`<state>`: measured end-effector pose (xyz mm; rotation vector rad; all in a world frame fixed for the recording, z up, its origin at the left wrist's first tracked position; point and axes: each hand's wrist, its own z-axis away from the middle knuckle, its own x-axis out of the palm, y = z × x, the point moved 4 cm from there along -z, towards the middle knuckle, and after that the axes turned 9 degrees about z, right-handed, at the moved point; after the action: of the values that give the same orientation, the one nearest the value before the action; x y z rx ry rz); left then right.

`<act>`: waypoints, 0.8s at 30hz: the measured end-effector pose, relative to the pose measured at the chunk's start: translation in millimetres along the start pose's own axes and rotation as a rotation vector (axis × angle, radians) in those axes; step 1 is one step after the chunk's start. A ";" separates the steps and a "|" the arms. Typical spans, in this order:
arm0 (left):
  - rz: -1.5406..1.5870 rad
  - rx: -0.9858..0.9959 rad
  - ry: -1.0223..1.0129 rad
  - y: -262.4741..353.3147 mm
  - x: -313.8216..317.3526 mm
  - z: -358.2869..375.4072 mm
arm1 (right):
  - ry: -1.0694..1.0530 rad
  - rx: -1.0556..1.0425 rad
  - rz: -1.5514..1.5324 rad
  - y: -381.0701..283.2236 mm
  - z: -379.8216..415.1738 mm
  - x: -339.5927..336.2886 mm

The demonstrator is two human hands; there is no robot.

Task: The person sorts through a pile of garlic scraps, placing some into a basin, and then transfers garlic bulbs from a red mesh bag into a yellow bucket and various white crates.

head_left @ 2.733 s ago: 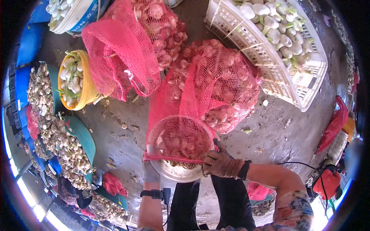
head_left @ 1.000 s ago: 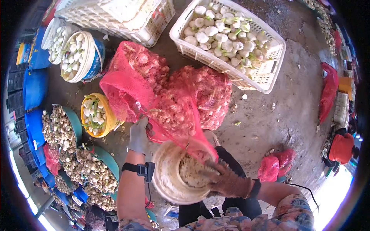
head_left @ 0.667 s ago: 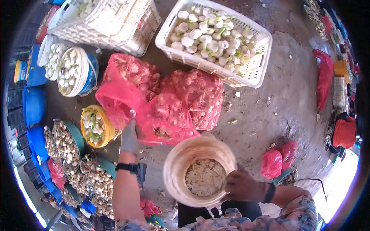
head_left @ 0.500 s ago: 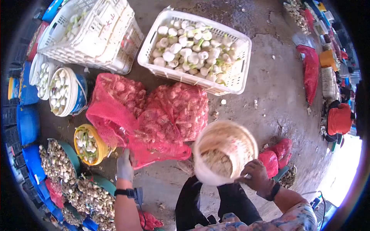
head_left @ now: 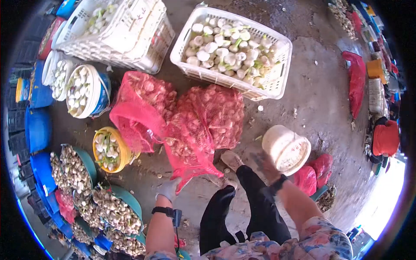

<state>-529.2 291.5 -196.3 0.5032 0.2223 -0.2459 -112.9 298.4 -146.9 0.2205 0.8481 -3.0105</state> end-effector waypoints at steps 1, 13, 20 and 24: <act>-0.136 0.196 -0.059 2.9 6.1 -3.2 | -0.010 -0.006 0.007 11.6 -18.4 24.3; -0.416 1.000 -0.049 138.9 11.3 150.2 | -0.519 -0.464 -1.185 74.9 -13.6 163.8; 0.989 -0.004 -0.361 173.6 28.8 247.2 | -0.230 -0.194 -0.434 -186.4 130.2 17.0; 0.672 0.883 -0.550 230.6 37.5 297.5 | -0.047 -0.522 -0.106 -251.2 186.8 -25.6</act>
<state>-383.5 331.7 150.5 1.3156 -0.6257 0.2039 -123.6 414.9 144.5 0.0980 1.6325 -2.7354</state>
